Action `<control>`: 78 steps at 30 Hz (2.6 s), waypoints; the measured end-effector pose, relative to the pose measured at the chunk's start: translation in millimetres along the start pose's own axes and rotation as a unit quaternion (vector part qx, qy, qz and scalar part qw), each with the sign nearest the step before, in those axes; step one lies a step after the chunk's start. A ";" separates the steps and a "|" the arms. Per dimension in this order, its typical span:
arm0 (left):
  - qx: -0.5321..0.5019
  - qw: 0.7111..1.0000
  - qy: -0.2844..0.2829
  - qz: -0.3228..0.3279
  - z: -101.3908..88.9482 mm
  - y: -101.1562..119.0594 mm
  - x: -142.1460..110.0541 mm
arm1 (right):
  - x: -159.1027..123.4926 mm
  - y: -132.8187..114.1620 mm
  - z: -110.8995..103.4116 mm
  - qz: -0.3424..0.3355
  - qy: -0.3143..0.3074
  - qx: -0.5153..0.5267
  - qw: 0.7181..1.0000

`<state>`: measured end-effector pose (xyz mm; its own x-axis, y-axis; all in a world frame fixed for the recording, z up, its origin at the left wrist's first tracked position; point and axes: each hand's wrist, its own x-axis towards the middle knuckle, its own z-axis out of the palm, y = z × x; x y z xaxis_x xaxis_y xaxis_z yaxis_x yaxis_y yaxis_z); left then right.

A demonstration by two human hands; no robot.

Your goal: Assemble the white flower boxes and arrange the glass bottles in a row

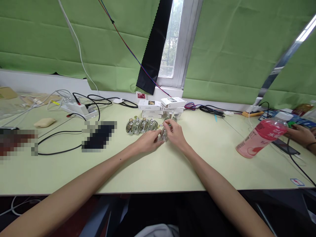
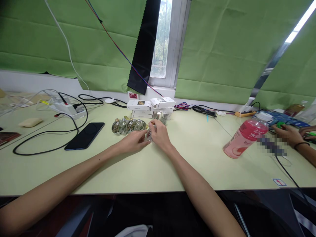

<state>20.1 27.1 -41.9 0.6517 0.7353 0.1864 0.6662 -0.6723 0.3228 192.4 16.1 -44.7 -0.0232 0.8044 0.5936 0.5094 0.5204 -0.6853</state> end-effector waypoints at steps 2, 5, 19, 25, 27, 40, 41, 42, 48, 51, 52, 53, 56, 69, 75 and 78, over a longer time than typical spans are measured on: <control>0.000 1.000 -0.001 -0.001 0.3 -0.2 0.0 | 0.0 -0.3 0.0 -0.001 0.001 0.000 1.000; -0.003 1.000 -0.001 -0.003 1.5 -1.2 0.3 | 0.1 -0.2 0.2 0.000 0.001 0.005 1.000; -0.003 1.000 0.008 0.012 3.3 -3.9 1.2 | 0.3 1.6 0.6 0.000 0.001 -0.002 1.000; -0.008 1.000 0.009 0.016 1.9 -2.5 0.6 | 0.2 1.0 0.6 -0.001 -0.001 -0.007 1.000; -0.008 1.000 0.007 0.016 1.0 -1.8 0.8 | 0.2 1.2 0.7 0.000 0.000 -0.006 1.000; -0.008 1.000 0.014 0.005 3.1 -3.0 0.8 | 0.6 5.5 1.9 -0.005 0.001 -0.005 1.000; -0.007 1.000 0.015 0.007 3.2 -3.2 0.8 | 0.6 5.1 1.8 -0.004 0.002 0.000 1.000; -0.008 1.000 0.014 0.009 3.2 -3.4 0.8 | 0.7 4.7 1.6 -0.003 0.001 0.005 1.000; -0.013 1.000 0.019 0.011 2.8 -2.8 0.6 | 0.7 2.5 1.0 0.000 0.005 0.019 1.000; -0.018 1.000 0.018 0.009 1.8 -1.5 0.1 | 1.0 2.1 0.7 0.001 0.011 0.024 1.000; -0.019 1.000 0.018 0.008 1.4 -1.1 0.0 | 1.3 2.0 0.5 0.003 0.014 0.025 1.000; -0.020 1.000 0.016 0.007 1.0 -0.6 -0.2 | 1.6 1.8 0.3 0.005 0.016 0.027 0.999; -0.021 1.000 0.010 -0.001 0.0 0.2 -0.6 | 2.8 1.3 -0.6 0.013 0.019 0.036 0.999; -0.015 1.000 0.007 -0.001 -0.5 -0.1 -1.5 | 4.1 1.9 -1.9 0.040 0.038 0.089 0.994; -0.019 1.000 0.008 0.006 0.5 -1.4 -1.1 | 2.4 1.4 -0.8 0.047 0.032 0.089 0.994; -0.023 1.000 0.007 0.007 0.8 -1.9 -0.4 | 1.7 0.3 -0.5 0.040 0.033 0.094 0.994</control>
<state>18.9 28.0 -43.4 0.6551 0.7275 0.2042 0.6400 -0.6778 0.3619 192.9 17.5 -43.7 0.0709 0.8281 0.5560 0.3377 0.5046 -0.7946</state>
